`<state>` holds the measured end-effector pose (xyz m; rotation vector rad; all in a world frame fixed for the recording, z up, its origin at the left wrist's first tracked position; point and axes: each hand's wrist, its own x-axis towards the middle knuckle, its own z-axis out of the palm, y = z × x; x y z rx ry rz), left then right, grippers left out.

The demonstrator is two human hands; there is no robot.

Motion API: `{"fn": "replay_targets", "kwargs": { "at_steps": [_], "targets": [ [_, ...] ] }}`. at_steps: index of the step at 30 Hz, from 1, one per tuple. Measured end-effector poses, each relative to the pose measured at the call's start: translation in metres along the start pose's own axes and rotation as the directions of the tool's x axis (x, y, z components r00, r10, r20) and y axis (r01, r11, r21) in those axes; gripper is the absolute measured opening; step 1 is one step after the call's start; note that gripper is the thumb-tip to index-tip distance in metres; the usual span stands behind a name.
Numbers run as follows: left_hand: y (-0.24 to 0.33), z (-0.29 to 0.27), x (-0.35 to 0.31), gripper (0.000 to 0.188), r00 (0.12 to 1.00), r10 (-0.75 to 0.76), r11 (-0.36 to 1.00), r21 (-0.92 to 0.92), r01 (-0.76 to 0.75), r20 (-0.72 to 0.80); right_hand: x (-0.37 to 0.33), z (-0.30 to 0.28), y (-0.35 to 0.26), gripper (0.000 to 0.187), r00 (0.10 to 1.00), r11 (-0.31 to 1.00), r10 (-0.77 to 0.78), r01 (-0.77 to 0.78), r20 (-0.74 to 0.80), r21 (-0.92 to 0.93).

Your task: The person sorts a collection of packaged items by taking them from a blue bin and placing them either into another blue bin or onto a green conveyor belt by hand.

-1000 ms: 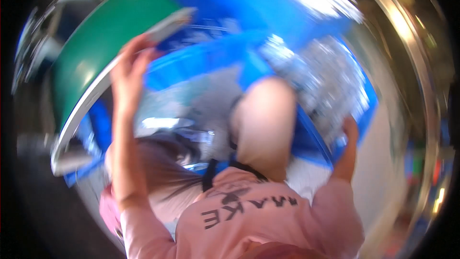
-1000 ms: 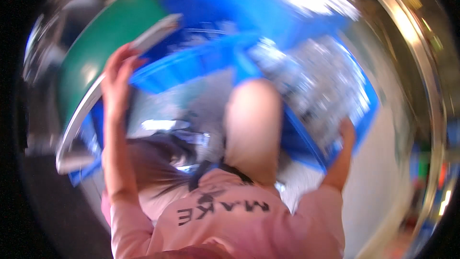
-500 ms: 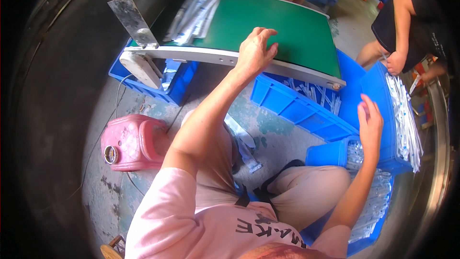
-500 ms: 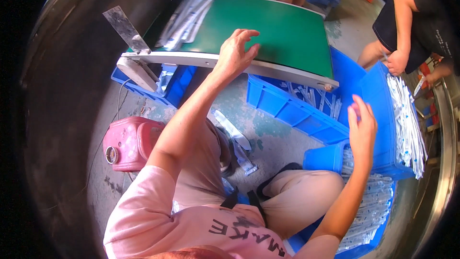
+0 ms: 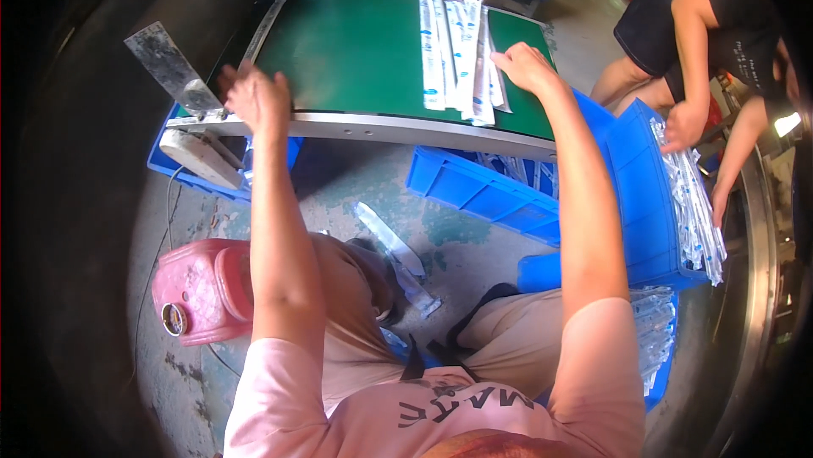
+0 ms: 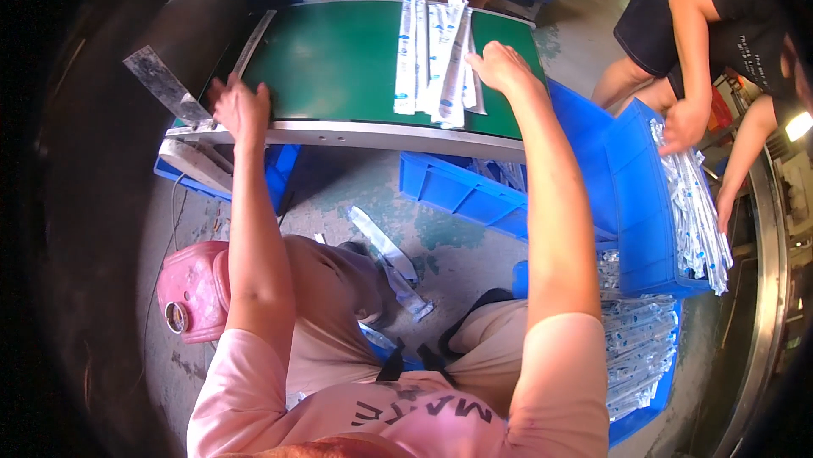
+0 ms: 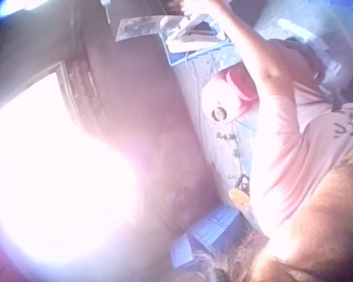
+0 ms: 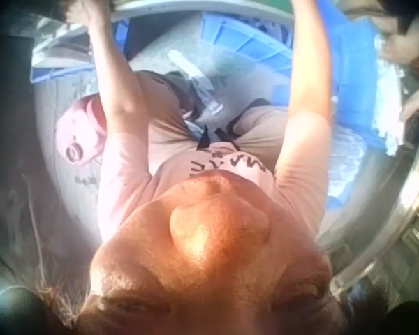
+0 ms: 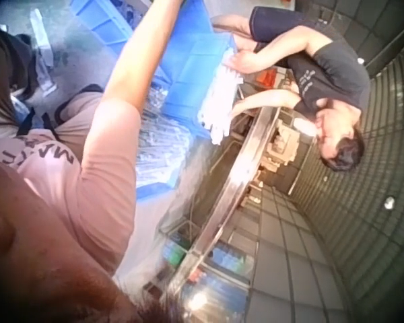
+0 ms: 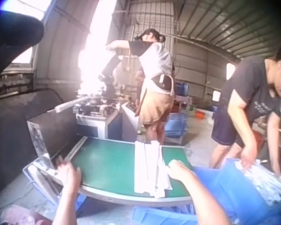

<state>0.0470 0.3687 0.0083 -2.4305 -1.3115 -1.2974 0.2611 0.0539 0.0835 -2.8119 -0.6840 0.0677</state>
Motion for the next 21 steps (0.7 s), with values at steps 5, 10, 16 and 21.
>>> {"fn": "replay_targets", "kwargs": {
  "at_steps": [5,10,16,21],
  "targets": [
    [0.008,0.011,-0.004,0.022,0.971,0.140,0.988,-0.091,-0.125,0.194,0.026,0.012,-0.006,0.057,0.976,0.976,0.218,-0.217,-0.019,0.023],
    [0.109,-0.011,-0.053,0.017,0.914,0.358,0.839,-0.495,-0.225,0.192,0.034,0.030,-0.043,0.078,0.992,0.996,0.078,-0.080,-0.095,-0.025],
    [0.142,-0.030,-0.091,0.027,0.791,0.597,0.509,-0.700,-0.501,-0.132,0.023,0.036,-0.112,0.047,0.998,0.996,0.042,-0.038,0.046,-0.084],
    [0.129,-0.048,-0.076,0.026,0.700,0.439,0.249,-0.825,0.508,0.563,-0.035,0.027,-0.084,0.038,0.991,0.993,-0.120,0.120,-0.060,-0.002]
  ]
}}
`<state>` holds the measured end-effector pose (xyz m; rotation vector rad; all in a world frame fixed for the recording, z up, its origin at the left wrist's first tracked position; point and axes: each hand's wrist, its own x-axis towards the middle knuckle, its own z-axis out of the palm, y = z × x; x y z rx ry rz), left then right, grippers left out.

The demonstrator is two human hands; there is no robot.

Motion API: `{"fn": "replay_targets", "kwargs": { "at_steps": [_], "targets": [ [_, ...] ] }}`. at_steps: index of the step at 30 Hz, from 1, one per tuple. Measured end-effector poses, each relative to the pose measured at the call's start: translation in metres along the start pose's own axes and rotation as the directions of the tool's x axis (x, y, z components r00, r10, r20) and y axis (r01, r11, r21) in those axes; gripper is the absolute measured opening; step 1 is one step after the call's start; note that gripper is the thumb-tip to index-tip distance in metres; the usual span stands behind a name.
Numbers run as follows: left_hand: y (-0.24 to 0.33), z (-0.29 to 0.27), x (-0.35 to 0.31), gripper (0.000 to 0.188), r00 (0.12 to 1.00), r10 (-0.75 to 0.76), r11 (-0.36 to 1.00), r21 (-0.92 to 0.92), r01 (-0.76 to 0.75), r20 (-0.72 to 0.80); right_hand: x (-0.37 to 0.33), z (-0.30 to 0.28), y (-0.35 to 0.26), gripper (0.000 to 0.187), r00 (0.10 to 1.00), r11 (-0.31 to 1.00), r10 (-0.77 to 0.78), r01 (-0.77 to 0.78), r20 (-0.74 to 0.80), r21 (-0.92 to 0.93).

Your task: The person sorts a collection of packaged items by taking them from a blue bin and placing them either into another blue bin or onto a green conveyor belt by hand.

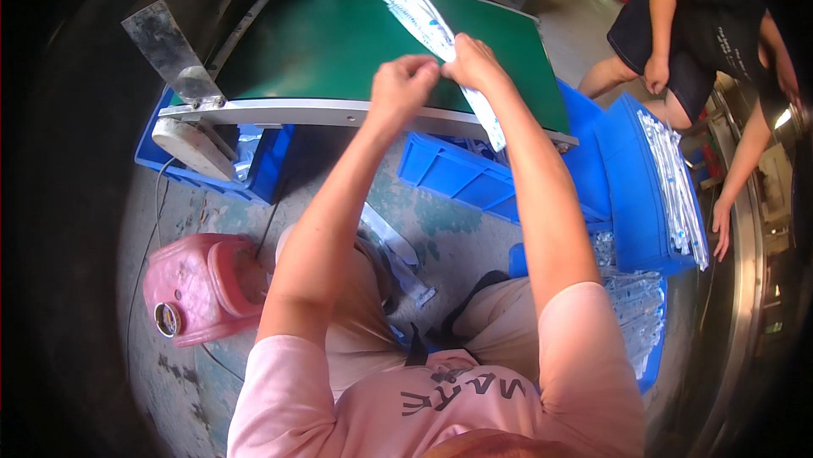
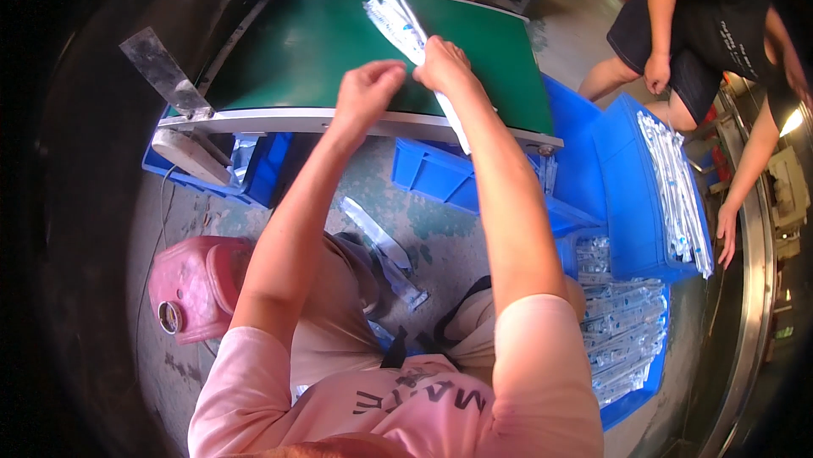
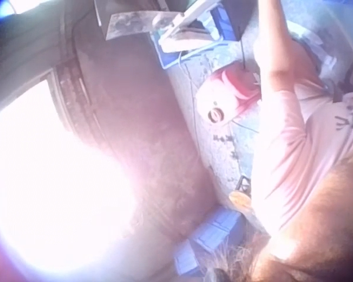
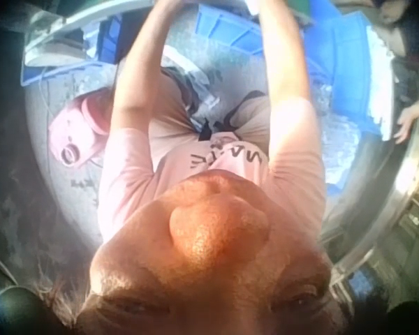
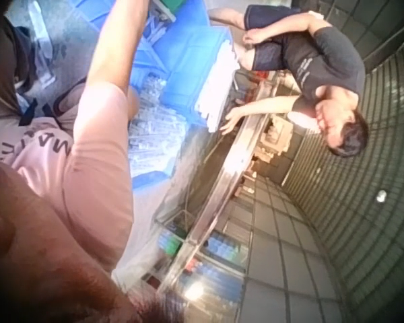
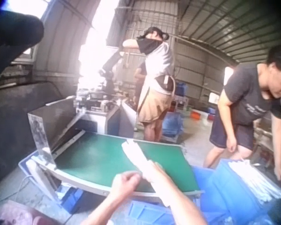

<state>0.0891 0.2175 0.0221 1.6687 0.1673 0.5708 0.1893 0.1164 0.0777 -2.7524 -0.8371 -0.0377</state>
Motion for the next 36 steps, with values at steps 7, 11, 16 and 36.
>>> {"fn": "replay_targets", "kwargs": {
  "at_steps": [7,11,16,36],
  "targets": [
    [0.025,-0.006,-0.012,0.049,0.997,-0.031,0.573,-0.816,0.074,0.068,-0.200,0.038,0.007,0.043,0.970,0.221,-0.218,-0.054,0.103,0.974],
    [0.047,0.049,-0.068,0.051,0.802,0.209,0.882,-0.461,0.092,0.559,-0.297,0.046,0.008,0.032,0.917,-0.444,-0.183,-0.399,0.355,0.802],
    [0.035,0.104,-0.131,0.015,0.552,0.091,0.989,-0.140,0.048,0.829,-0.370,0.054,0.018,0.034,0.959,-0.573,-0.047,-0.256,0.281,0.779],
    [0.084,0.170,-0.168,0.059,0.610,0.035,0.986,-0.128,0.109,0.791,-0.551,-0.004,0.160,0.058,0.439,0.191,0.891,-0.121,-0.120,0.974]
  ]
}}
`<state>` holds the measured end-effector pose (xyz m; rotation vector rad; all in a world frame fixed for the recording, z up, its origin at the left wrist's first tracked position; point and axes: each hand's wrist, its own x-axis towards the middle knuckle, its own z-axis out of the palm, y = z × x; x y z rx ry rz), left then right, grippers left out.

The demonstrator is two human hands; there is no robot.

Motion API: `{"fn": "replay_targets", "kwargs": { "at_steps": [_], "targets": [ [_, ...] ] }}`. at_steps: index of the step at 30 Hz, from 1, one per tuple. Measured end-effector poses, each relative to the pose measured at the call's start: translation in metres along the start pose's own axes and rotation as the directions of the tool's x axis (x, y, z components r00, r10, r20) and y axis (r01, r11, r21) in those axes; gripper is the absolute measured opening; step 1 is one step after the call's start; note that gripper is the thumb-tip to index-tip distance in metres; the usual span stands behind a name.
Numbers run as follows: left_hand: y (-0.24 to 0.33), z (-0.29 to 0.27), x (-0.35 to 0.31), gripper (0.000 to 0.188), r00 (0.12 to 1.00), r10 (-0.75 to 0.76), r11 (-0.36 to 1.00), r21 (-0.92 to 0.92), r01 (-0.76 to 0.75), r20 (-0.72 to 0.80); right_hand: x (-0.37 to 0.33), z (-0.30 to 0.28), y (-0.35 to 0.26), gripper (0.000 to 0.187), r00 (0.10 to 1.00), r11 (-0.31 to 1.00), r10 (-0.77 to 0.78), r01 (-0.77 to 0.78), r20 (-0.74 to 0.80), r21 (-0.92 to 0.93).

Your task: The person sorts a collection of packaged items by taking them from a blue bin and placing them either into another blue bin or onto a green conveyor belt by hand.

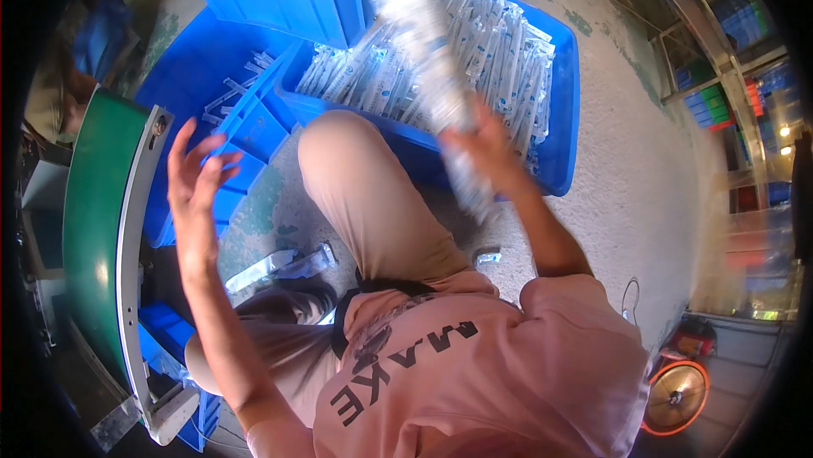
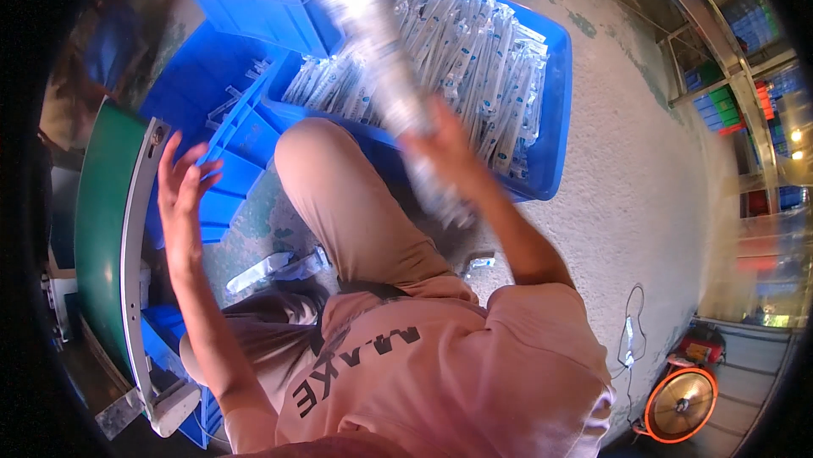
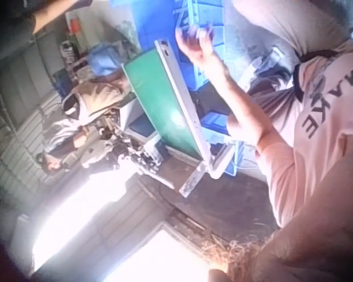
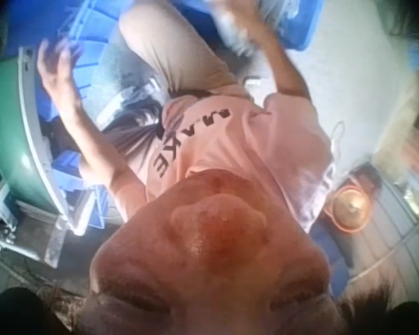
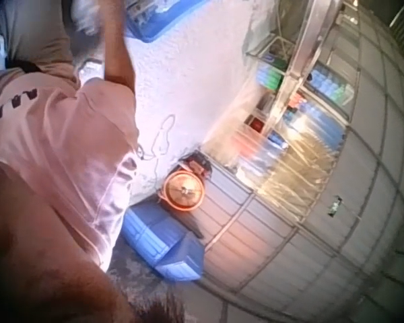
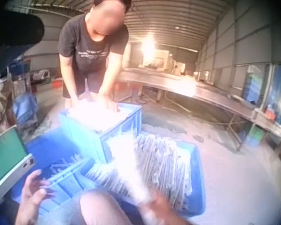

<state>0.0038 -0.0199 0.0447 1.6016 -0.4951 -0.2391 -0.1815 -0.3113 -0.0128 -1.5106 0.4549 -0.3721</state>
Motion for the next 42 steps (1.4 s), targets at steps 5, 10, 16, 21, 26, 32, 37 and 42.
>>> {"fn": "replay_targets", "kwargs": {
  "at_steps": [5,10,16,21,26,32,37,42],
  "targets": [
    [-0.014,-0.069,-0.015,0.042,0.992,-0.068,0.987,0.137,0.083,-0.111,0.077,-0.180,0.041,0.069,0.807,0.483,-0.324,-0.308,-0.494,-0.819],
    [-0.022,-0.098,-0.026,0.038,0.975,-0.095,0.987,0.105,0.118,-0.200,0.112,-0.253,0.081,0.072,0.651,0.427,-0.328,-0.545,-0.685,-0.722],
    [-0.025,-0.118,-0.036,0.031,0.947,-0.136,0.979,0.110,0.174,-0.290,0.135,-0.282,0.124,0.072,0.617,0.480,-0.277,-0.575,-0.737,-0.662],
    [-0.036,-0.129,-0.044,0.028,0.944,-0.163,0.980,0.063,0.188,-0.286,0.137,-0.256,0.120,0.047,0.732,0.587,-0.299,-0.365,-0.612,-0.723],
    [-0.051,-0.119,-0.034,0.029,0.936,-0.191,0.975,0.051,0.215,-0.295,0.145,-0.266,0.124,0.046,0.728,0.611,-0.123,-0.480,-0.675,-0.629],
    [-0.010,-0.119,-0.049,0.035,0.923,-0.173,0.927,0.261,0.271,-0.343,0.188,-0.247,0.186,0.050,0.818,0.347,-0.237,-0.433,-0.524,-0.832],
    [-0.013,-0.137,-0.037,0.025,0.927,-0.109,0.946,0.250,0.208,-0.359,0.211,-0.427,0.278,0.039,0.893,0.066,-0.367,-0.255,-0.261,-0.965],
    [0.009,-0.140,-0.004,0.023,0.957,0.085,0.961,0.275,-0.006,-0.276,0.180,-0.374,0.170,0.041,0.961,-0.200,0.173,-0.181,-0.216,-0.963]
  ]
}}
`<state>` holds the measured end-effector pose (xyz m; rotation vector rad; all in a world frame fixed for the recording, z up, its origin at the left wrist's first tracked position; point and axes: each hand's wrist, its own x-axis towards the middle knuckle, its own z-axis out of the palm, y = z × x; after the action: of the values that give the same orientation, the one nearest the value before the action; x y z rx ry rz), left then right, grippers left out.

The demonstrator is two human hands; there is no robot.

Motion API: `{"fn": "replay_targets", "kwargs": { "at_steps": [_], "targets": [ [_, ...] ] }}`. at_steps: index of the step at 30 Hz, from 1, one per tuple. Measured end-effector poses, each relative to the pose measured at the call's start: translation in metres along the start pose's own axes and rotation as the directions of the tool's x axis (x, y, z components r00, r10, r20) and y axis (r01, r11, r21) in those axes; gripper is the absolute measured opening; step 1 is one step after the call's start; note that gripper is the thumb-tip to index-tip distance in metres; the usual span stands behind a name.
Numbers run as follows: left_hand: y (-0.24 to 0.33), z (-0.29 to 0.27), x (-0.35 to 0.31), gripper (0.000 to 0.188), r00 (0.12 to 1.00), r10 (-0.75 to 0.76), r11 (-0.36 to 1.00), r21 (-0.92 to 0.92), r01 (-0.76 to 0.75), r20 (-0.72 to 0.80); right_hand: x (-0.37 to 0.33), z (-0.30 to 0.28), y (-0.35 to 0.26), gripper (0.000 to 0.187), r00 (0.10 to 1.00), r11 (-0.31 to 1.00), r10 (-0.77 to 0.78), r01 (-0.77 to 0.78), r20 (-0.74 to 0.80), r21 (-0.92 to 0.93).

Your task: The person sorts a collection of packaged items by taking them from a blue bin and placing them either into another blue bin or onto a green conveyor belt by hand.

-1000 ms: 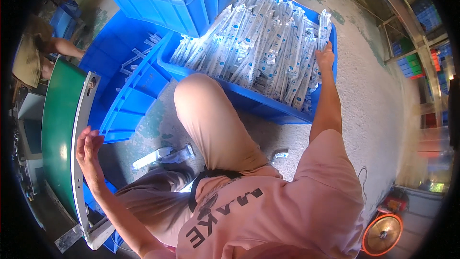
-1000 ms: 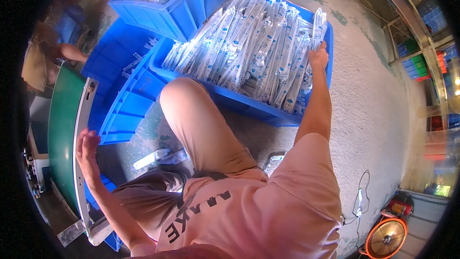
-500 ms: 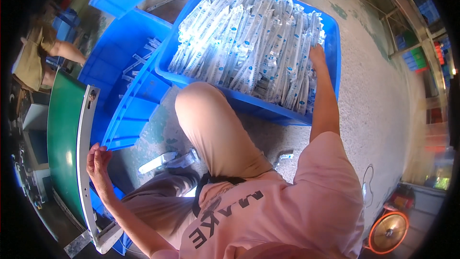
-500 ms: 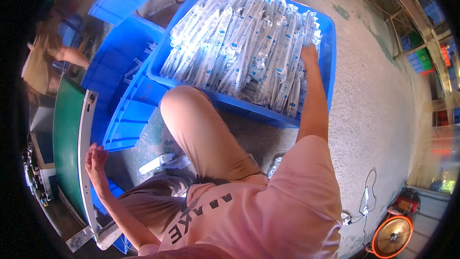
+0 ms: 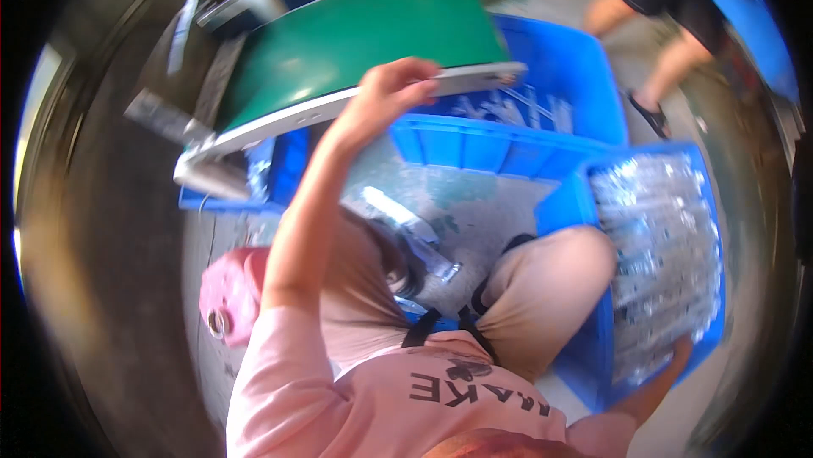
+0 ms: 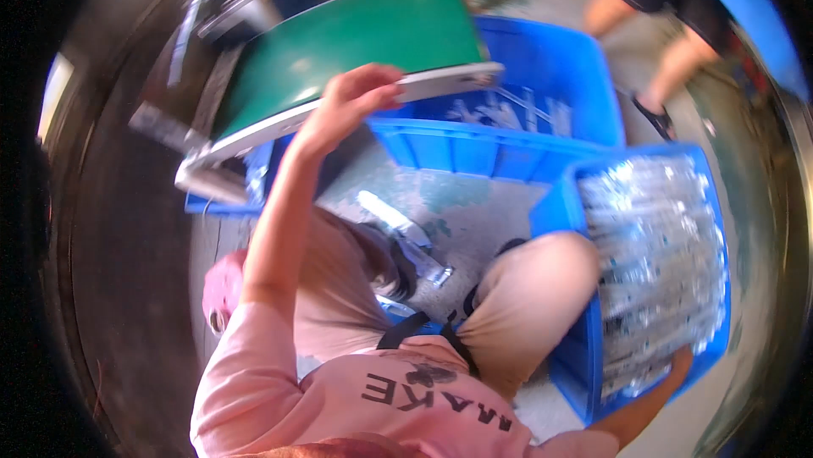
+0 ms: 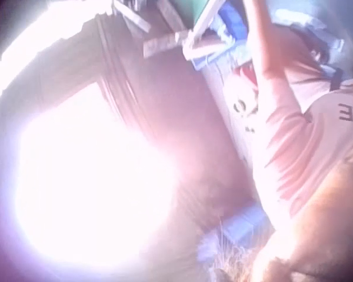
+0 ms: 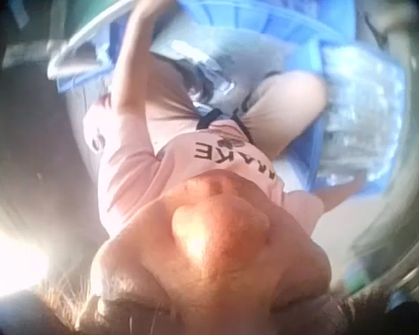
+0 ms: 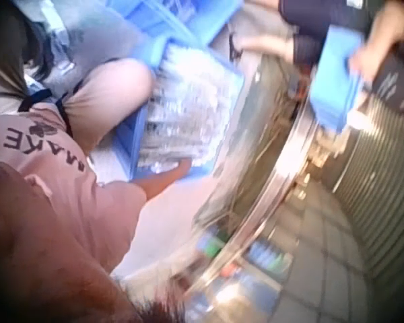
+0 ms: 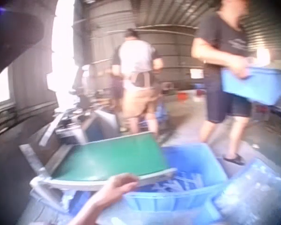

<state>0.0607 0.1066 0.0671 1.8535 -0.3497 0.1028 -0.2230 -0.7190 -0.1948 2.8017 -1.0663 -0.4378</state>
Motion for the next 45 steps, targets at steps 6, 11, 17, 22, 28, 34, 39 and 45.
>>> {"fn": "replay_targets", "kwargs": {
  "at_steps": [6,11,17,22,28,34,39,45],
  "targets": [
    [-0.010,-0.056,0.006,0.027,0.976,0.152,0.949,0.300,-0.100,-0.156,-0.002,-0.178,-0.143,0.036,0.411,0.946,-0.132,0.325,-0.902,0.009],
    [-0.038,-0.073,0.007,0.022,0.892,0.160,0.944,0.330,-0.013,-0.423,-0.061,-0.288,-0.375,0.037,0.427,0.495,-0.160,0.815,-0.890,0.302],
    [-0.056,-0.105,-0.014,0.019,0.758,0.168,0.945,0.323,0.059,-0.630,-0.189,-0.370,-0.600,0.035,0.291,0.050,-0.555,0.947,-0.779,0.318],
    [-0.056,-0.116,-0.032,0.013,0.646,0.420,0.779,0.619,0.105,-0.637,-0.230,-0.361,-0.675,0.032,0.084,-0.034,-0.569,0.992,-0.818,0.125],
    [-0.070,-0.165,-0.042,0.028,0.571,0.627,0.473,0.841,0.261,-0.530,-0.220,-0.351,-0.690,0.019,0.110,-0.071,-0.423,0.985,-0.899,0.154],
    [-0.114,-0.237,-0.075,0.045,0.434,0.510,0.111,0.557,0.823,-0.743,-0.240,-0.360,-0.734,0.019,0.115,-0.116,-0.659,0.961,-0.743,0.252],
    [-0.133,-0.256,-0.092,0.043,0.500,0.245,0.063,0.528,0.847,-0.831,-0.241,-0.387,-0.788,0.045,0.267,0.312,-0.827,0.950,-0.494,-0.008],
    [-0.131,-0.204,-0.038,0.022,0.791,0.244,0.491,0.775,0.397,-0.560,-0.227,-0.389,-0.836,0.059,0.466,0.478,-0.735,0.871,-0.493,0.111]
  ]
}}
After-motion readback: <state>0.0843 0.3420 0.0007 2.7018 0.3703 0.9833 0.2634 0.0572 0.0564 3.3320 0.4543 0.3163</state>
